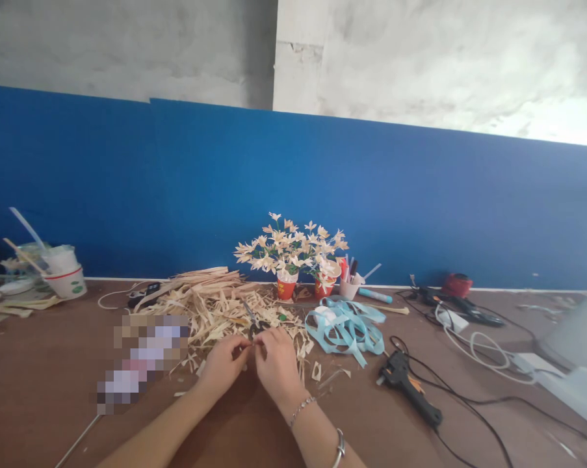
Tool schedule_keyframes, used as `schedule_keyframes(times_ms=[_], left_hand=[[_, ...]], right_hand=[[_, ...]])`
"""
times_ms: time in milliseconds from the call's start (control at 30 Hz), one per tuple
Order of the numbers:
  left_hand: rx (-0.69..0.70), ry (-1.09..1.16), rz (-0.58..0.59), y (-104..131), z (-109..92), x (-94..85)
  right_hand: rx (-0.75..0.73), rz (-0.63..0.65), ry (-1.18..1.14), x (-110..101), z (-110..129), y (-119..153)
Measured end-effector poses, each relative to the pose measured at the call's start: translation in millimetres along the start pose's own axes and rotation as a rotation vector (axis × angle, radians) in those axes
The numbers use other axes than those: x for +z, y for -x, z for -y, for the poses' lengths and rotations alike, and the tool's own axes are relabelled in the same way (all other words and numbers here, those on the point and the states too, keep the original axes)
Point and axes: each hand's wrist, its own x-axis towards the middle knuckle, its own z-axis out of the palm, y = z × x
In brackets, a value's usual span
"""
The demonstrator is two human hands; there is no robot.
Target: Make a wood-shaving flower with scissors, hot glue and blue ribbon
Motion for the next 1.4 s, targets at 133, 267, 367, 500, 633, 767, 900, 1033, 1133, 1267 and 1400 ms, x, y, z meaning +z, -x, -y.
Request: schedule_keyframes(times_ms=[133, 267, 367, 500, 633, 767, 900, 1033, 1133, 1267, 1400], left_hand=[[0.014, -0.025, 0.014, 0.1, -1.4, -0.9], [0.017, -0.046, 0.008, 0.4, -2.7, -1.9], [0.032, -0.048, 0.022, 0.7, -3.9, -3.0], [0.028, -0.055, 0.036, 0.8, -5.9, -4.5], [0.037, -0.062, 0.039, 0.7, -5.3, -3.9], [0.057, -0.058, 0.015, 0.9, -2.1, -1.5], [0.060, -0.044, 0.019, 1.0, 0.0, -0.2], [0.038, -0.023, 0.007, 1.0, 1.3, -0.1], [0.015, 0.000, -0.004, 0.5, 1.3, -0.7], [0.016, 0.017, 0.010, -0.2, 0.0, -0.9], [0.023, 0.038, 0.015, 0.0, 0.7, 0.7]], right_hand=[[0.013, 0.004, 0.023, 0.2, 0.6, -0.2], [0.014, 0.001, 0.036, 0.3, 1.1, -0.2], [0.004, -0.004, 0.040, 0.8, 0.4, 0.1], [-0.014, -0.012, 0.057, 1.1, 0.0, 0.6], [-0.037, -0.011, 0.088, 0.8, 1.2, 1.0], [-0.064, -0.002, 0.121, 1.1, 2.0, 1.4], [-0.089, 0.002, 0.149, 1.2, 3.3, 1.6], [-0.081, -0.032, 0.096, -1.2, 4.6, 0.5], [-0.044, -0.104, 0.011, -2.4, 0.7, -1.3], [0.011, -0.130, -0.072, -0.2, -9.8, -2.9], [0.036, -0.086, -0.170, 2.1, -15.0, -3.6]])
